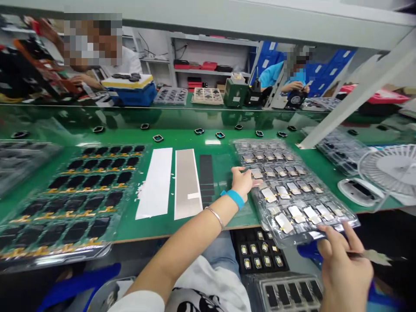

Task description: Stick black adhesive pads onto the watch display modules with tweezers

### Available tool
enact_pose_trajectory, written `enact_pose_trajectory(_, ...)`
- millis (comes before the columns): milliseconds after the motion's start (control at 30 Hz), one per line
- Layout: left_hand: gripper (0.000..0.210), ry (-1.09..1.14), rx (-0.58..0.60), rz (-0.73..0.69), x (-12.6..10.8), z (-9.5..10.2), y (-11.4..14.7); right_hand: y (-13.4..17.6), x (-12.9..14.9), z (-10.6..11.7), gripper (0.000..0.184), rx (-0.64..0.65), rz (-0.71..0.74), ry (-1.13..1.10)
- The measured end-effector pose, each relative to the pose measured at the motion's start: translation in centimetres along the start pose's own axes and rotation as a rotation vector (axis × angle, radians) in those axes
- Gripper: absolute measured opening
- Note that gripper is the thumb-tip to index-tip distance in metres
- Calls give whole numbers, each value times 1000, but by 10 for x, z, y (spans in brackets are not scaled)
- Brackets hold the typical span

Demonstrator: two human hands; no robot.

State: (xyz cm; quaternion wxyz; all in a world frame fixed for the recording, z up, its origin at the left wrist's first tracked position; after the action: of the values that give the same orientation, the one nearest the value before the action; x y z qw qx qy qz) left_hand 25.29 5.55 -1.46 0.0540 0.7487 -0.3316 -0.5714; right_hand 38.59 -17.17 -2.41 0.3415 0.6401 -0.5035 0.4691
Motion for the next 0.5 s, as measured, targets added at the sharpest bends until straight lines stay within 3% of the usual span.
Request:
enact_pose_trajectory(133,35,-269,3,-61,-6,-5,-8,-5,0,5,88,-76,87,88)
enact_pose_trajectory(267,36,-611,1,-213,-20,-3,-7,-7,-1,9,80,-93,162,247)
enact_pose_trajectory(400,63,-965,-66,-428,-34,2,7,-9,-9,11,71,-80,182,407)
enact_pose_trajectory(500,77,-1201,-36,-532,-32,-2,14,-11,-15,11,70,-78,179,465)
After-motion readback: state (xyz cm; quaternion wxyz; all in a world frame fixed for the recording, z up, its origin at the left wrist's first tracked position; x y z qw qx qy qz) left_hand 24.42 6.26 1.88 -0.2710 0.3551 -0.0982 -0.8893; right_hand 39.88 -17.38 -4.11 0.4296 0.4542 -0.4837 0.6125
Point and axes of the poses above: each hand's wrist, its own y-axis away from the middle knuckle, its own z-axis out of the back of the hand, x = y × z, the point moved 5 cm from there along -y, towards the middle knuckle, and after that the axes turned 8 degrees about -y, right-handed, at the moved point
